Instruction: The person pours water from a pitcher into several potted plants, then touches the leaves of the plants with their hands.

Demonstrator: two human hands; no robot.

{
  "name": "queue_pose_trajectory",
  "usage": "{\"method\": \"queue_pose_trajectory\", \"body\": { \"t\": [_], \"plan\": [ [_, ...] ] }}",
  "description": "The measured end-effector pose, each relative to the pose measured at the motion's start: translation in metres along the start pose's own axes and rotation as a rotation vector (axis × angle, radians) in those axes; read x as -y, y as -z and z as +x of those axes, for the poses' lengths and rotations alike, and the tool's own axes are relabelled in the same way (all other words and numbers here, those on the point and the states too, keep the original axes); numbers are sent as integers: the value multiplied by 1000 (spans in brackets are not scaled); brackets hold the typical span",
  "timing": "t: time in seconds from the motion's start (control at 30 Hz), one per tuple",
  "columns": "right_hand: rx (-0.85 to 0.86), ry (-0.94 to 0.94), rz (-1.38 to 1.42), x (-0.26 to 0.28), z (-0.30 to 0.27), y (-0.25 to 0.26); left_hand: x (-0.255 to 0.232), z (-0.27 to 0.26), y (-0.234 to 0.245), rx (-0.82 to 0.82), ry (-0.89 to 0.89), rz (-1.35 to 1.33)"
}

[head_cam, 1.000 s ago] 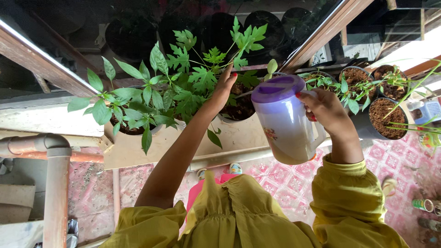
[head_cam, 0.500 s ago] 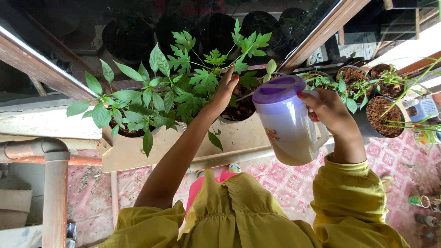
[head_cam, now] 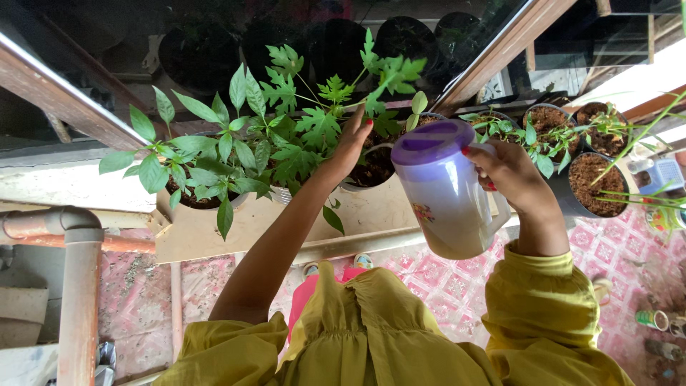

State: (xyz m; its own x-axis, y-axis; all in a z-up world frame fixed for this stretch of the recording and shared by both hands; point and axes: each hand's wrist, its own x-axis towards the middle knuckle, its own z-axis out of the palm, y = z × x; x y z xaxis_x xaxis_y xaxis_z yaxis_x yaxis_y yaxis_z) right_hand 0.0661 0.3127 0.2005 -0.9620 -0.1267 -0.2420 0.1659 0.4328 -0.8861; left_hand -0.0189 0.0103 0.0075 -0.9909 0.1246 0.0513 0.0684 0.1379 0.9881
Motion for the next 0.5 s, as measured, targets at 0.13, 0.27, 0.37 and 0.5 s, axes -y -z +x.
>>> {"method": "queue_pose_trajectory", "body": {
  "t": [0.13, 0.27, 0.37, 0.5],
  "plan": [
    [43, 22, 242, -20, -4, 8, 3, 0, -12, 8, -5, 17],
    [86, 85, 420, -40, -10, 21, -4, -18, -13, 59, -143, -146],
    [54, 36, 467, -48, -16, 27, -14, -49, -7, 61, 40, 152],
    [88, 76, 462, -54, -20, 37, -42, -94, -11, 85, 90, 144]
  ]
}}
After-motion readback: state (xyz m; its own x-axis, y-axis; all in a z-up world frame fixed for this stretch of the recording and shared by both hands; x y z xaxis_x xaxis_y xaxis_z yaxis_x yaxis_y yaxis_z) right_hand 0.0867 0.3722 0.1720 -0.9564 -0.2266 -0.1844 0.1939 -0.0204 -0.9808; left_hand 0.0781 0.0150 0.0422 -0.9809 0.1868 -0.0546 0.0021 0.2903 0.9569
